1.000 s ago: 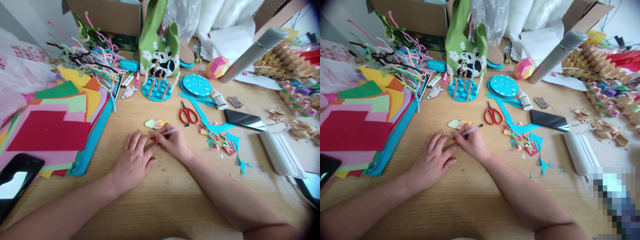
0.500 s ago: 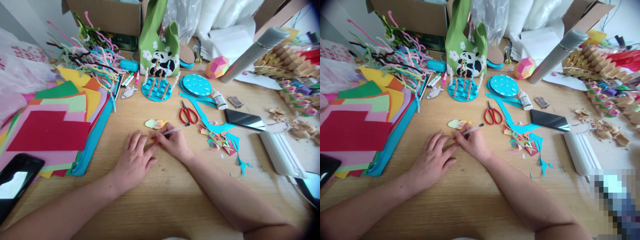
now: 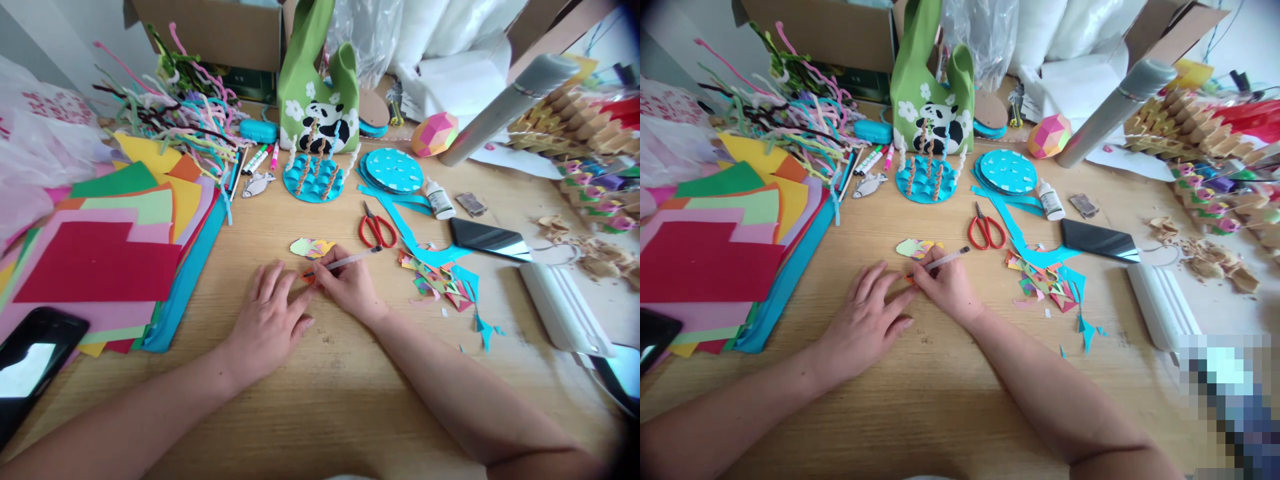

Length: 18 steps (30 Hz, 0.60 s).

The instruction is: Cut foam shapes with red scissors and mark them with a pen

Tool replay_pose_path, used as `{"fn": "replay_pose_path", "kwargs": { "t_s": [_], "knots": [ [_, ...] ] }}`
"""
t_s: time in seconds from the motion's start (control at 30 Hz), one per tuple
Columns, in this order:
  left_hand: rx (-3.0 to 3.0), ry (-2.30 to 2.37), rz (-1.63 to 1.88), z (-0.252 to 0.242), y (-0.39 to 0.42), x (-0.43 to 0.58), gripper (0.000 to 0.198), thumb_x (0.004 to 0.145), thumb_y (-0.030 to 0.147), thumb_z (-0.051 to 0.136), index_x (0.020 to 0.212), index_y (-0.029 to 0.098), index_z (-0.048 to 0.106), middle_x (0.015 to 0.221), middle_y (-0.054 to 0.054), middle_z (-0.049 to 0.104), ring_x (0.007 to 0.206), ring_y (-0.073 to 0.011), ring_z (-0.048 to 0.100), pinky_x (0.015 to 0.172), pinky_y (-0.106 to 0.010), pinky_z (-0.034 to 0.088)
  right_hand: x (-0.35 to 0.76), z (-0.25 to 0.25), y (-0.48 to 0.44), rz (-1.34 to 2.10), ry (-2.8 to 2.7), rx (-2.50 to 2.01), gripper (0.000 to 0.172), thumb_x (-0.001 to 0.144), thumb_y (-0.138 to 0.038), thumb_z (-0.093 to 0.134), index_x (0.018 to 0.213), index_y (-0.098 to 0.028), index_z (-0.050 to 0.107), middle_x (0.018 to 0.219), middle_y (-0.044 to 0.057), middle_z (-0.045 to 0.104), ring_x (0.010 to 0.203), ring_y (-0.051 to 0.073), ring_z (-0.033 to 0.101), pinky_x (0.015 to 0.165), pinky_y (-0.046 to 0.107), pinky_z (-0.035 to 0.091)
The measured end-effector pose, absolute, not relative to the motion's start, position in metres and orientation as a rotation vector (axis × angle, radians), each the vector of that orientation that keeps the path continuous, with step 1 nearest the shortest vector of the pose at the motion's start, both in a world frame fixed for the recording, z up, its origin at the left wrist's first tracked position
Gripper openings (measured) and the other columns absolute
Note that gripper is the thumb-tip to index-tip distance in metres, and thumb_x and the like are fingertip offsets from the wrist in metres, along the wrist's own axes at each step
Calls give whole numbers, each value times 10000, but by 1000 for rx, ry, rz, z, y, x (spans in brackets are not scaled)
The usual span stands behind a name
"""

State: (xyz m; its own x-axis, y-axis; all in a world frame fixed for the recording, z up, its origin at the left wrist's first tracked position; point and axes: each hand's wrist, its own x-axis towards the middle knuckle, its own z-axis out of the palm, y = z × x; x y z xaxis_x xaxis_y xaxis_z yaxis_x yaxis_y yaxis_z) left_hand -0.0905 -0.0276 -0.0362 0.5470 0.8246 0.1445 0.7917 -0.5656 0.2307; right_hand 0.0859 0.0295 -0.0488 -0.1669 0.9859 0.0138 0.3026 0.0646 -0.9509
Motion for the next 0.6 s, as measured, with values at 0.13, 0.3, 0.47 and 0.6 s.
{"fn": "replay_pose_path", "kwargs": {
  "t_s": [0.13, 0.3, 0.47, 0.6],
  "knots": [
    [2636, 1390, 343, -36, -28, -91, 442, 911, 374, 492, 1335, 257, 532, 1300, -148, 471, 1348, -375, 302, 1089, -640, 264, 85, -46, 29, 1096, -1492, -1352, 173, 790, -244, 602, 676, -205, 478, 585, -10, 592, 492, 106, 513, 449, 219, 372],
    [2629, 1388, 352, -37, -27, -91, 440, 911, 375, 492, 1333, 257, 534, 1315, -141, 467, 1354, -376, 292, 1095, -638, 257, 86, -48, 29, 1067, -1511, -1391, 174, 793, -255, 602, 681, -207, 479, 581, -9, 586, 492, 112, 509, 446, 226, 360],
    [2620, 1387, 350, -36, -28, -90, 440, 909, 368, 498, 1334, 257, 533, 1322, -134, 474, 1356, -373, 289, 1099, -636, 251, 88, -50, 29, 1082, -1587, -1381, 165, 821, -272, 586, 705, -202, 492, 608, -5, 605, 503, 113, 525, 456, 228, 371],
    [2625, 1382, 367, -37, -28, -91, 439, 906, 369, 507, 1329, 253, 537, 1313, -132, 487, 1350, -373, 296, 1093, -641, 258, 88, -49, 29, 1085, -1602, -1385, 161, 830, -277, 579, 716, -202, 495, 601, -9, 607, 492, 111, 525, 453, 227, 373]
  ]
}}
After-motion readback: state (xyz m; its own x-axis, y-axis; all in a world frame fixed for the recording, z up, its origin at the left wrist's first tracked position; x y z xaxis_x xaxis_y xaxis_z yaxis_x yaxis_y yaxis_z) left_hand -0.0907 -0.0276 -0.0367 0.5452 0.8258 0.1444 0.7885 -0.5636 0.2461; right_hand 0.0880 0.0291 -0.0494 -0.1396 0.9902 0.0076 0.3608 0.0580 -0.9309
